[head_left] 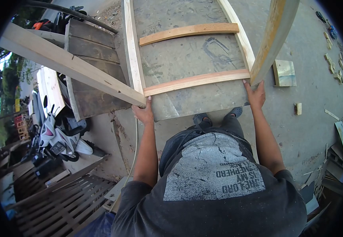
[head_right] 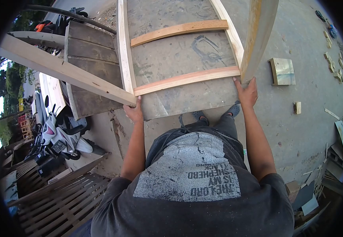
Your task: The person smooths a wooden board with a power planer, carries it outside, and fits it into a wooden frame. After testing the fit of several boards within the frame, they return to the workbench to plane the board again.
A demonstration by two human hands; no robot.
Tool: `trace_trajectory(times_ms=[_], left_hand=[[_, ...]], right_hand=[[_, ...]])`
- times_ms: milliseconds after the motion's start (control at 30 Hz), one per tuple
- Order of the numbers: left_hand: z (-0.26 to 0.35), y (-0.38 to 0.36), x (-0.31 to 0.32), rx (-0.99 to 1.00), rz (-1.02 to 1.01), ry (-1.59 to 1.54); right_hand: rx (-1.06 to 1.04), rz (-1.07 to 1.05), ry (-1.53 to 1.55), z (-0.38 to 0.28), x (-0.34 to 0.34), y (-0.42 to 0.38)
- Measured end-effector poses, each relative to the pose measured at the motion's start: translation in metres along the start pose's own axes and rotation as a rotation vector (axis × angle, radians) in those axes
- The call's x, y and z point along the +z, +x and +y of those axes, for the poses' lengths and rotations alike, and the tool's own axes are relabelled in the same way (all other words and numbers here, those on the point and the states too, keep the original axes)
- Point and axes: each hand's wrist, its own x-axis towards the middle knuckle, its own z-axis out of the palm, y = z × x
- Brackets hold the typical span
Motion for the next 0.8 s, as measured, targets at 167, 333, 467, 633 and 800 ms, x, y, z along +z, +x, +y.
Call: trace_trajectory(times_ms=[167,333,467,633,800], left_hand=[[0.011,-0.003,0.009,-0.090,0.101,0.146],[-0.011,0.002,0.007,0.007,0.097,0.080],[-0.018,0.007,0.002,0.055,0.021,0.009],[-0.017,0.006,-0.002,0.069,-0.010,-0.023],[-0.018,0.007,-0.008,0.047,-0.077,-0.022]], right_hand=[[-0.117,0.095,0.044,0.009,-0.003,0.000],[-0.396,0.206,0.288,-0.009,-0.030,-0.036],[-0.738,-0.127,0.267,-0.058,-0.024,-0.045],[-0.950,-0.181,0.094,-0.105,0.012,-0.019],[-0.935,-0.338,-0.088,-0.112,0.033,-0.012]])
